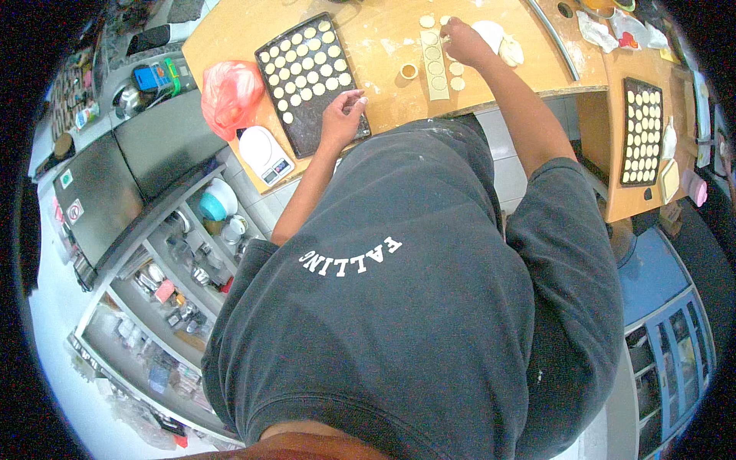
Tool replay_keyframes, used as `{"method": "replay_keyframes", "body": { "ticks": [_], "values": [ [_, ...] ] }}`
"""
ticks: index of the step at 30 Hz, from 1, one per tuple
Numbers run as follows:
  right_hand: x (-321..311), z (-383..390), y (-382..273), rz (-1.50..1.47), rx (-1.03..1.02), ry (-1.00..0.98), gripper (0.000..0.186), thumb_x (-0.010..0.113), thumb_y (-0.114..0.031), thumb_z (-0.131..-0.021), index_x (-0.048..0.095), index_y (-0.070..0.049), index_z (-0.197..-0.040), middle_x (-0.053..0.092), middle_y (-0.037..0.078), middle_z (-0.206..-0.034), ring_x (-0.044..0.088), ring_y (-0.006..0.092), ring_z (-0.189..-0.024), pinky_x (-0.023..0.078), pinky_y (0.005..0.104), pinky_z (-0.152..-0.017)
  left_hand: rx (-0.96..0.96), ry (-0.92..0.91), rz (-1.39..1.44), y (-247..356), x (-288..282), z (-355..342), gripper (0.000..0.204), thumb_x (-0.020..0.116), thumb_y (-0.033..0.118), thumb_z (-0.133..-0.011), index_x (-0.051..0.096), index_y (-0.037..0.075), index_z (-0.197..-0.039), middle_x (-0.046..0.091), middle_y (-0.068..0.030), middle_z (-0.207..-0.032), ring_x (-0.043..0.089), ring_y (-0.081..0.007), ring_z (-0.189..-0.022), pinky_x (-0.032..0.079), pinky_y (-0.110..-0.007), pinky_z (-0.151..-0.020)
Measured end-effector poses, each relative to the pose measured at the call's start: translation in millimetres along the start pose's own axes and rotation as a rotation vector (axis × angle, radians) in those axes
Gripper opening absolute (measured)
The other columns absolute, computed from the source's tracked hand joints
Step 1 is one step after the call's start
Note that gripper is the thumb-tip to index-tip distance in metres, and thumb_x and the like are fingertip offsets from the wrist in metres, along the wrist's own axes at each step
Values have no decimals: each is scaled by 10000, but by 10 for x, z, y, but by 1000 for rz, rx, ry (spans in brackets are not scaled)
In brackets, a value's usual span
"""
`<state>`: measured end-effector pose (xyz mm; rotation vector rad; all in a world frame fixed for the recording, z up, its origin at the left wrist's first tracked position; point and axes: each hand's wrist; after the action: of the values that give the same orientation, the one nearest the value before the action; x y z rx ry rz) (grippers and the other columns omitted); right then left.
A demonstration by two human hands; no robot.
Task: The person uses a circular cutter to press out rounds from flattened dough on a table and then stacks the resulting pieces.
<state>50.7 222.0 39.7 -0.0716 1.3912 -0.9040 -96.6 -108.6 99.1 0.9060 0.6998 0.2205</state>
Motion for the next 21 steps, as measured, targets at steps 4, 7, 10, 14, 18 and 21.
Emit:
{"method": "replay_keyframes", "body": {
  "ticks": [4,7,10,14,18,21],
  "values": [
    [64,24,53,231,-163,-27,231,606,-25,-861,669,4,-1081,640,183,-1085,627,377,-1106,531,473,-950,0,-5,4,73,21,-19,342,727,244,-932,722,38,-1205,751,-92,-947,669,-140,-813,551,-307,-784],
    [154,2,94,287,-196,9,223,588,14,-858,661,3,-1068,645,193,-1088,629,371,-1107,540,460,-949,20,2,-15,114,31,-30,353,730,247,-929,721,32,-1209,753,-97,-957,670,-139,-816,551,-303,-787],
    [198,-4,74,253,-222,58,194,602,21,-849,646,15,-1038,652,204,-1075,628,381,-1088,540,463,-939,-35,-41,-44,141,13,-38,356,702,265,-962,709,35,-1233,762,-98,-1076,706,-167,-968,551,-324,-890],
    [182,-57,40,303,-228,-14,199,603,21,-844,654,11,-1037,662,201,-1059,629,376,-1092,540,455,-944,-28,-25,-24,121,17,-21,354,704,258,-961,709,32,-1233,761,-97,-1085,706,-168,-965,550,-322,-891],
    [162,-182,26,425,-200,-29,175,581,-29,-876,694,5,-1004,688,211,-1045,677,362,-1044,575,463,-889,-36,5,-8,44,19,8,348,716,250,-944,716,29,-1213,755,-98,-1022,691,-157,-898,552,-313,-844],
    [44,-441,86,425,-111,-82,173,595,-42,-868,705,8,-992,701,237,-1062,693,380,-1013,576,476,-877,9,38,19,-17,31,14,346,725,248,-930,722,24,-1194,748,-98,-954,676,-148,-825,555,-306,-793]
  ]
}}
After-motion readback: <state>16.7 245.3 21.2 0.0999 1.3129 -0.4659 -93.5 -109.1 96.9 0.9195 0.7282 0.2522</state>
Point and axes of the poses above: each hand's wrist, its own z-axis away from the middle knuckle, its own x-axis out of the palm, y = z × x
